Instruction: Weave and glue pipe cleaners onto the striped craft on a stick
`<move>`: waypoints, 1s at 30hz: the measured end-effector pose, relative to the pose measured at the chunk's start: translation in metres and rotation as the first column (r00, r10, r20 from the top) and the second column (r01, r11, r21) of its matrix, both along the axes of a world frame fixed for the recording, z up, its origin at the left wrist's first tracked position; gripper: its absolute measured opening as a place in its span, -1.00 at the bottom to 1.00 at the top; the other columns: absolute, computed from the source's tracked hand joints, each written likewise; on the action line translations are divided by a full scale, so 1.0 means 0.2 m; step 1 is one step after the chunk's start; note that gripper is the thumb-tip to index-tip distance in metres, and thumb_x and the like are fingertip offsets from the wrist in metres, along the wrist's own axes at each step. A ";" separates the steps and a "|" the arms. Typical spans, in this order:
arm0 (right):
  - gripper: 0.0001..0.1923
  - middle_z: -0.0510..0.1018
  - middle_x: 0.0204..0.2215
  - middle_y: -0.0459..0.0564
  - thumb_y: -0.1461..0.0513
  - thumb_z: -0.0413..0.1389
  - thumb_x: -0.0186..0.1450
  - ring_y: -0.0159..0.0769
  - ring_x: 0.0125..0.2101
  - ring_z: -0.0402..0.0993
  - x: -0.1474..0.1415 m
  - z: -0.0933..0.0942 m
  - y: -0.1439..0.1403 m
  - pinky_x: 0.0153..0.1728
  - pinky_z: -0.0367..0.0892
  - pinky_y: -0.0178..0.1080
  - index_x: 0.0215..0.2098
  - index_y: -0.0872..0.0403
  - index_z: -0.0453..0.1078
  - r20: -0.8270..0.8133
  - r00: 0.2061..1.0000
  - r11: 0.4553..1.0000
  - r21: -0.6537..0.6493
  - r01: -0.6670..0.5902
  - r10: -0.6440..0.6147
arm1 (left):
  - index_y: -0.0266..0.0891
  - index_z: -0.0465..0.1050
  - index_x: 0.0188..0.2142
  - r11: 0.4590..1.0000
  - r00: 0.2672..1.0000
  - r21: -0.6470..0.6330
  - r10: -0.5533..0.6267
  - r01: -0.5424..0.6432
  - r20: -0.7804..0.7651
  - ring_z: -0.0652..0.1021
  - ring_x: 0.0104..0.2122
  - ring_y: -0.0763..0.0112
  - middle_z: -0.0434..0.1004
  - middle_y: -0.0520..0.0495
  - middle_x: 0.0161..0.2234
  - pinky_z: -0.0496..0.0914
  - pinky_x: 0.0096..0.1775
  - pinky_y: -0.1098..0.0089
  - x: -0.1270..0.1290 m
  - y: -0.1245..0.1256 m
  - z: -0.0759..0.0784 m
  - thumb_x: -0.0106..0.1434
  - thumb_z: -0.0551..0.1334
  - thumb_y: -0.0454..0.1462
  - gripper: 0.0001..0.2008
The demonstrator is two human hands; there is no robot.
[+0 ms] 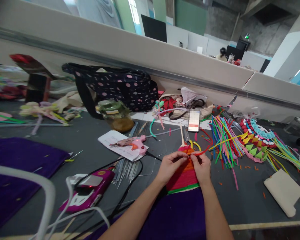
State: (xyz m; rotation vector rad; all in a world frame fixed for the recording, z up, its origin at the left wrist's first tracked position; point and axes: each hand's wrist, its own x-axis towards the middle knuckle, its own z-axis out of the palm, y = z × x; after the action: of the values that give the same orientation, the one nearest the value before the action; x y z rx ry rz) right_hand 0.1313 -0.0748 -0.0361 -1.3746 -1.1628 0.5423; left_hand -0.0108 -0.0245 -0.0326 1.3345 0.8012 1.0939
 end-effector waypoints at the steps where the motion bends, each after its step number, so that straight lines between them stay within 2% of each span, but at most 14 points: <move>1: -0.80 0.61 -0.36 -0.01 0.11 0.13 0.25 -0.23 -0.32 0.52 0.00 0.00 0.00 -0.23 0.40 -0.21 -0.29 0.06 0.51 0.019 1.000 1.000 -0.025 -0.005 0.005 | -0.25 0.59 -0.39 1.000 1.000 -0.016 -0.007 0.007 0.015 0.57 -0.37 0.31 0.64 -0.09 -0.39 0.45 -0.26 0.36 0.00 0.00 0.00 0.04 0.34 -0.25 -0.87; 4: -0.81 0.61 -0.39 -0.02 0.12 0.13 0.25 -0.24 -0.36 0.52 0.00 -0.01 0.00 -0.27 0.40 -0.22 -0.30 0.06 0.50 0.056 0.998 0.997 -0.076 0.002 0.002 | -0.25 0.59 -0.39 0.999 0.999 -0.052 -0.005 0.008 0.053 0.58 -0.37 0.30 0.64 -0.11 -0.38 0.46 -0.27 0.34 0.00 0.00 0.00 0.04 0.35 -0.23 -0.85; 7: -0.81 0.60 -0.38 -0.02 0.12 0.14 0.25 -0.24 -0.34 0.52 -0.01 0.00 0.00 -0.24 0.39 -0.22 -0.31 0.07 0.50 0.006 1.000 1.000 -0.022 0.003 -0.003 | -0.25 0.59 -0.38 1.000 1.000 -0.027 0.005 -0.004 0.026 0.58 -0.38 0.29 0.64 -0.10 -0.38 0.46 -0.26 0.33 0.01 0.00 0.00 0.05 0.34 -0.24 -0.85; 11: -0.84 0.59 -0.37 -0.03 0.14 0.16 0.23 -0.24 -0.32 0.51 -0.02 0.03 -0.01 -0.22 0.40 -0.21 -0.32 0.06 0.51 -0.069 0.997 0.999 0.043 -0.027 0.030 | -0.23 0.58 -0.35 0.994 0.998 0.111 0.013 -0.006 -0.065 0.57 -0.34 0.30 0.63 -0.09 -0.35 0.44 -0.21 0.32 0.01 0.01 -0.02 0.08 0.30 -0.28 -0.87; 14: -0.89 0.58 -0.36 -0.03 0.19 0.18 0.22 -0.24 -0.28 0.50 -0.03 0.06 -0.02 -0.17 0.38 -0.19 -0.33 0.04 0.52 -0.028 0.992 0.990 0.084 -0.116 0.119 | -0.20 0.57 -0.31 0.967 0.989 0.255 0.064 -0.028 -0.134 0.56 -0.28 0.28 0.62 -0.10 -0.29 0.42 -0.17 0.30 0.01 0.01 -0.04 0.11 0.26 -0.32 -0.86; 17: -0.90 0.56 -0.37 -0.04 0.20 0.16 0.23 -0.26 -0.29 0.49 -0.03 0.07 -0.02 -0.16 0.38 -0.20 -0.36 0.04 0.51 0.003 0.982 0.977 0.103 -0.189 0.189 | -0.18 0.56 -0.34 0.936 0.975 0.353 0.089 -0.012 -0.204 0.54 -0.27 0.29 0.60 -0.09 -0.32 0.39 -0.17 0.30 0.01 0.01 -0.05 0.13 0.21 -0.37 -0.84; 22: -0.75 0.55 -0.38 -0.05 0.11 0.15 0.23 -0.30 -0.38 0.46 -0.02 0.03 0.00 -0.31 0.39 -0.26 -0.19 0.07 0.46 -0.169 0.985 0.999 0.037 -0.037 0.043 | -0.15 0.55 -0.42 0.929 0.961 0.368 0.066 0.039 -0.268 0.54 -0.30 0.30 0.60 -0.04 -0.39 0.38 -0.18 0.31 0.01 0.00 -0.04 0.15 0.20 -0.38 -0.84; 27: -0.79 0.45 -0.46 -0.10 0.11 0.13 0.24 -0.31 -0.39 0.38 -0.01 0.03 0.00 -0.30 0.32 -0.27 -0.43 0.07 0.43 -0.003 0.997 0.997 0.041 -0.072 0.072 | -0.13 0.57 -0.39 0.932 0.967 0.355 0.021 0.073 -0.254 0.55 -0.28 0.30 0.62 -0.04 -0.37 0.39 -0.16 0.30 0.01 0.00 -0.03 0.16 0.18 -0.39 -0.81; 30: -0.76 0.37 -0.52 -0.14 0.10 0.09 0.27 -0.36 -0.46 0.30 -0.01 0.04 0.00 -0.38 0.26 -0.32 -0.47 0.06 0.35 0.018 1.000 0.999 0.041 -0.010 0.010 | -0.12 0.56 -0.42 0.931 0.962 0.364 0.125 -0.029 -0.243 0.53 -0.26 0.28 0.61 -0.05 -0.34 0.38 -0.14 0.27 0.00 0.00 -0.02 0.17 0.22 -0.33 -0.86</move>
State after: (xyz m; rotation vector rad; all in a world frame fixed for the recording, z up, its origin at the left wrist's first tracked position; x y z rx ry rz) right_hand 0.1292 -0.0754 -0.0285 -1.3410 -1.1895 0.5115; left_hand -0.0111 -0.0242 -0.0372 1.7978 0.8812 1.1790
